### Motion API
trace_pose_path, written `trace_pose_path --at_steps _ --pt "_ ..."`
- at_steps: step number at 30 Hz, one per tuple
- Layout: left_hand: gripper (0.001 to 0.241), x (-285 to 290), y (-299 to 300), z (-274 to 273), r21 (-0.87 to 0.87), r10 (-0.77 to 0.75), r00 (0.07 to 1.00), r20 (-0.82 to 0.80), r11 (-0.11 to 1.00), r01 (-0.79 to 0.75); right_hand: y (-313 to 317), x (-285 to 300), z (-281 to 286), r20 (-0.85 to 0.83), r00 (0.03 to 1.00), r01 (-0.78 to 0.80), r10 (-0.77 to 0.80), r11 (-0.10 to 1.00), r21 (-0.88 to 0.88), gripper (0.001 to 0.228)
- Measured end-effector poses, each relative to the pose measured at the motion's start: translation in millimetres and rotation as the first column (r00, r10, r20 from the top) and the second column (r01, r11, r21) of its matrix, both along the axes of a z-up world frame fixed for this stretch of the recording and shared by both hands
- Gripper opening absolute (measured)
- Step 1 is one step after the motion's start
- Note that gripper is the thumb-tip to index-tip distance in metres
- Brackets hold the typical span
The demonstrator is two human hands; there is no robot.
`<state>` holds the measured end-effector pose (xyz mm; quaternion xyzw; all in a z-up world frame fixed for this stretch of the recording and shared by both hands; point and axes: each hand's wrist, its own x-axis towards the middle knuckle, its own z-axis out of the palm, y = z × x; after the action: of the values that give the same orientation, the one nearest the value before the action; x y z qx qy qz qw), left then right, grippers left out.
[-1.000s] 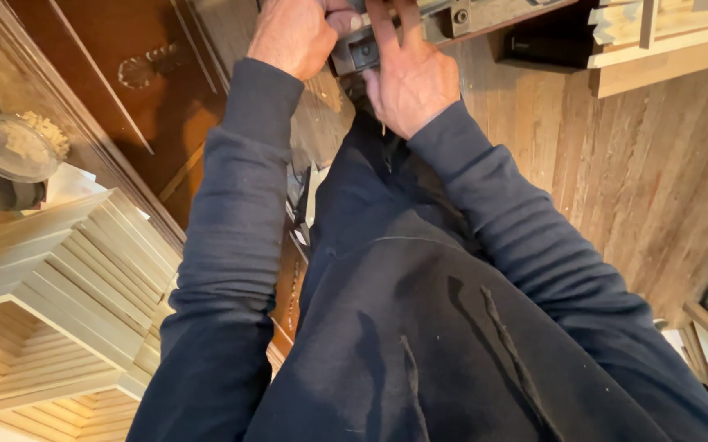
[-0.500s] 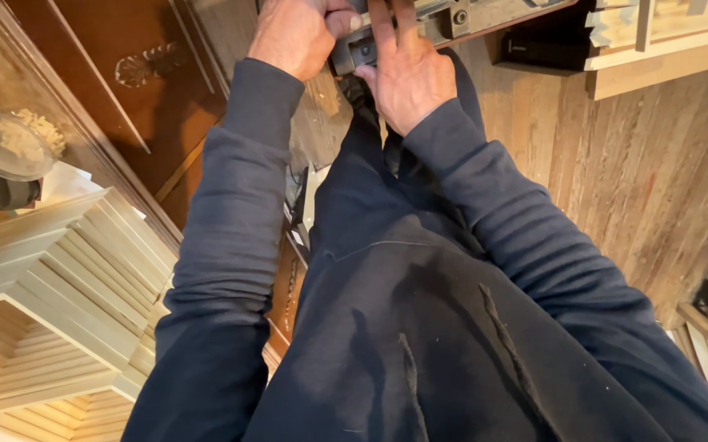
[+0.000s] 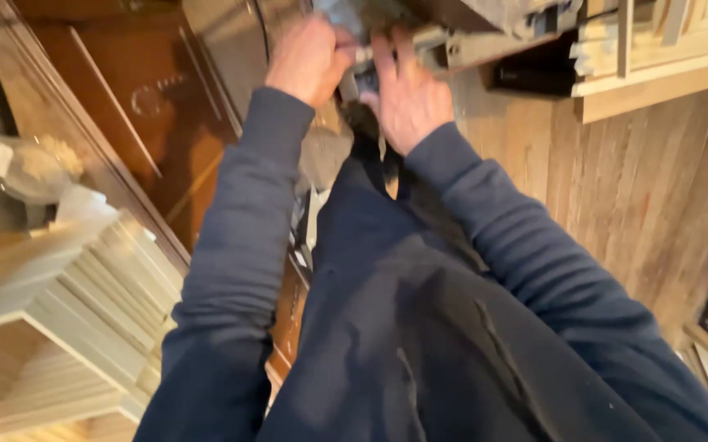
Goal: Cutting thin wooden strips using a manual miter trimmer for picture frames.
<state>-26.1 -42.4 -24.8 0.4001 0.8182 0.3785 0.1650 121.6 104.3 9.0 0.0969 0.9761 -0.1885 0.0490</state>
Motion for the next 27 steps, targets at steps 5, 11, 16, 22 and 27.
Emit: trace_pose_path --at_steps 5,11,16,22,27 --pt "0.019 14 -8 1 -0.018 0.037 0.988 0.149 0.999 -0.035 -9 9 14 0.088 0.996 0.011 -0.013 1.0 0.014 0.086" --pt "0.021 9 1 28 -0.169 0.066 0.969 0.236 0.985 -0.026 -8 4 15 0.064 0.998 0.016 -0.017 1.0 0.005 0.086" --pt "0.02 9 2 16 -0.13 0.056 0.973 0.224 0.991 -0.027 -6 6 13 0.045 0.999 0.016 -0.016 1.0 -0.013 0.085" --pt "0.017 8 3 13 -0.186 0.056 0.988 0.142 0.982 -0.029 1 5 33 0.063 0.998 -0.023 0.028 0.997 -0.07 0.089" --pt "0.016 9 4 30 -0.198 0.077 0.987 0.138 0.979 -0.049 21 34 57 -0.093 0.993 -0.078 0.07 0.994 -0.079 0.079"
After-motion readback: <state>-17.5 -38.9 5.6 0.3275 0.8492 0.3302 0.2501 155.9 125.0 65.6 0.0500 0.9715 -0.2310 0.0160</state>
